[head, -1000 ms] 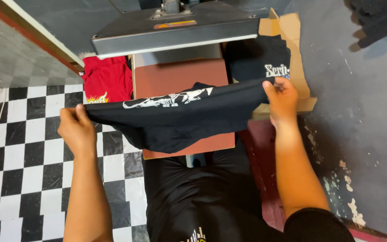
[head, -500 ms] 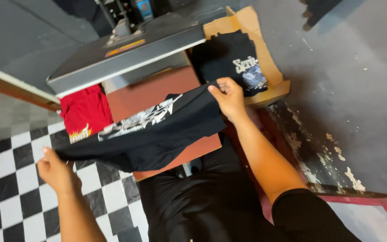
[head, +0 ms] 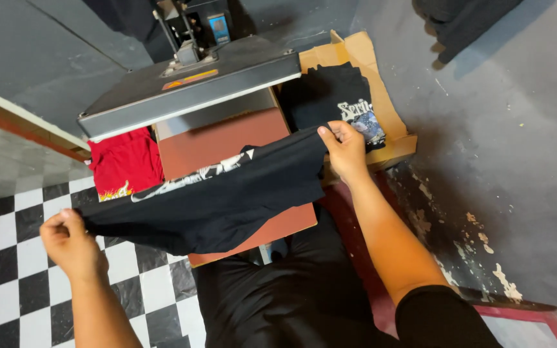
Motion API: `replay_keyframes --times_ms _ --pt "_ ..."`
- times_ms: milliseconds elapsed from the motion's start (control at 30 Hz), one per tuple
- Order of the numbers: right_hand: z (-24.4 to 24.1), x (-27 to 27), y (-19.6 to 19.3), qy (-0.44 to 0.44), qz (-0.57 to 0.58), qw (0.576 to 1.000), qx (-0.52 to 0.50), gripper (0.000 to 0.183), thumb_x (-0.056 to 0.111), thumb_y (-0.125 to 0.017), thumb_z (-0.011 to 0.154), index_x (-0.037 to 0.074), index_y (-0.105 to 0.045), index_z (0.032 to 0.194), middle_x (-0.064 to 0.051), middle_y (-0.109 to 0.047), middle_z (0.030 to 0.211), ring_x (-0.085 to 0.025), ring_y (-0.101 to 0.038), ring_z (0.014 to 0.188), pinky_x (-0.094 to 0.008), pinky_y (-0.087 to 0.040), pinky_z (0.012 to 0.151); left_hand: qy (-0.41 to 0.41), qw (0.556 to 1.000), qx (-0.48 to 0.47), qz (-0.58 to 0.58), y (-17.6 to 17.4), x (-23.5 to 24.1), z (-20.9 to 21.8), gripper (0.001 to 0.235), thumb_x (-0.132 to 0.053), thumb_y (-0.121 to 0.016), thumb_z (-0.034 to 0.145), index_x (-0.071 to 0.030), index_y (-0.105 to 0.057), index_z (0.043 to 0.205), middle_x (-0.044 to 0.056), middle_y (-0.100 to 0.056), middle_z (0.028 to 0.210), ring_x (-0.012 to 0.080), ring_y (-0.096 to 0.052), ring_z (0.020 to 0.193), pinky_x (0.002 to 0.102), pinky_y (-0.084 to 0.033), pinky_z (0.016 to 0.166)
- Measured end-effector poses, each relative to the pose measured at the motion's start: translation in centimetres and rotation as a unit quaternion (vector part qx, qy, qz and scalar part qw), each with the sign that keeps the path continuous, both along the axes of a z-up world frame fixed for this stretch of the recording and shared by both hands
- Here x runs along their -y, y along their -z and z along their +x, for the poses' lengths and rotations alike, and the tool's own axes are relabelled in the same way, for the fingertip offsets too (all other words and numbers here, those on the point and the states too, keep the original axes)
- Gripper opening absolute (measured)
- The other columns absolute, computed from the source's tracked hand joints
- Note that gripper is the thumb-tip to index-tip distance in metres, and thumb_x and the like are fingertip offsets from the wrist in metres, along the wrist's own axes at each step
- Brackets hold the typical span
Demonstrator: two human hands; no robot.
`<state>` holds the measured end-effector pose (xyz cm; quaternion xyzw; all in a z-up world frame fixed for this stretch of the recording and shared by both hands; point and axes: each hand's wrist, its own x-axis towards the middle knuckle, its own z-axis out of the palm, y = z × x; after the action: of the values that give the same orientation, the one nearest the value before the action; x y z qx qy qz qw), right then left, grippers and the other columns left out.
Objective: Aligning a t-shirt on a heat press and pulling the handle to apply heat.
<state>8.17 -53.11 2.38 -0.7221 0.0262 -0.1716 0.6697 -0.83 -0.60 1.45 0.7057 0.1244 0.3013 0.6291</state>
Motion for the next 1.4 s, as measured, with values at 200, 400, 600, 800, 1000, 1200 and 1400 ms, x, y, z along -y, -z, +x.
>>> replay_keyframes --times_ms 200,400,600,800,1000,1200,1400 --pt "0.3 -1.2 0.1 -0.031 0.084 0.996 0.026 0.014 0.000 -0.063 0.099 -0.002 -0.057 0.111 -0.007 -0.064 0.099 -0.011 -0.060 0.089 -0.022 -0.051 0.084 0.010 0.994 0.033 -0.101 -2.5 1.0 -0.3 0.018 -0.024 -0.052 0.118 -0.013 -0.038 0.117 0.003 -0.049 0.115 0.0078 -0.049 0.100 0.029 -0.053 0.094" --pt "0.5 -1.2 -3.9 -0.074 0.152 0.979 0.111 0.017 -0.001 -0.063 0.099 0.003 -0.052 0.111 -0.006 -0.060 0.102 -0.008 -0.054 0.090 -0.021 -0.046 0.087 -0.100 0.986 0.112 0.077 -5.5 -0.4 0.1 0.020 -0.025 -0.046 0.119 -0.005 -0.041 0.114 0.007 -0.044 0.111 0.0134 -0.042 0.101 0.028 -0.040 0.098" --pt "0.4 -4.7 -2.7 -0.097 0.167 0.980 0.042 0.015 -0.002 -0.065 0.097 0.000 -0.056 0.109 -0.011 -0.067 0.106 -0.013 -0.062 0.095 -0.023 -0.050 0.090 -0.105 0.991 0.081 -0.004 -4.6 -1.7 -0.9 0.025 -0.027 -0.049 0.115 -0.003 -0.041 0.115 0.008 -0.051 0.113 0.0105 -0.050 0.101 0.025 -0.047 0.098" --pt "0.9 -5.6 -1.1 -0.122 0.117 0.985 0.027 0.019 -0.006 -0.066 0.095 0.000 -0.055 0.109 -0.008 -0.065 0.101 -0.011 -0.061 0.090 -0.021 -0.051 0.086 -0.072 0.996 0.016 -0.056 -2.1 -4.0 -3.0 0.025 -0.026 -0.063 0.113 -0.009 -0.045 0.111 -0.002 -0.043 0.098 0.0048 -0.045 0.085 0.017 -0.046 0.082" --pt "2.1 -6.0 0.1 -0.117 0.112 0.985 0.050 0.033 -0.011 -0.066 0.092 0.005 -0.051 0.116 -0.006 -0.059 0.102 -0.010 -0.056 0.089 -0.021 -0.049 0.084 -0.090 0.988 0.056 -0.108 -0.2 -6.9 -5.0 0.027 -0.004 -0.063 0.115 -0.016 -0.038 0.118 -0.003 -0.051 0.091 0.0008 -0.050 0.083 0.015 -0.048 0.089" --pt "3.0 -6.5 -1.3 -0.099 0.036 0.989 0.108 0.021 -0.005 -0.067 0.098 -0.002 -0.067 0.118 -0.004 -0.062 0.100 -0.009 -0.053 0.085 -0.020 -0.046 0.083 -0.133 0.984 0.110 0.049 -4.6 -5.0 -6.5 0.014 -0.005 -0.056 0.112 -0.005 -0.058 0.126 0.006 -0.062 0.115 0.0125 -0.057 0.099 0.025 -0.049 0.092" --pt "3.6 -8.1 0.9 -0.095 0.009 0.995 0.038 0.028 -0.005 -0.078 0.093 0.004 -0.075 0.120 0.004 -0.051 0.079 0.001 -0.051 0.068 -0.014 -0.050 0.068 -0.106 0.993 0.033 0.041 -3.3 -3.9 -4.0 0.041 0.009 -0.079 0.090 -0.001 -0.068 0.129 0.006 -0.065 0.106 0.0109 -0.063 0.093 0.025 -0.060 0.084"
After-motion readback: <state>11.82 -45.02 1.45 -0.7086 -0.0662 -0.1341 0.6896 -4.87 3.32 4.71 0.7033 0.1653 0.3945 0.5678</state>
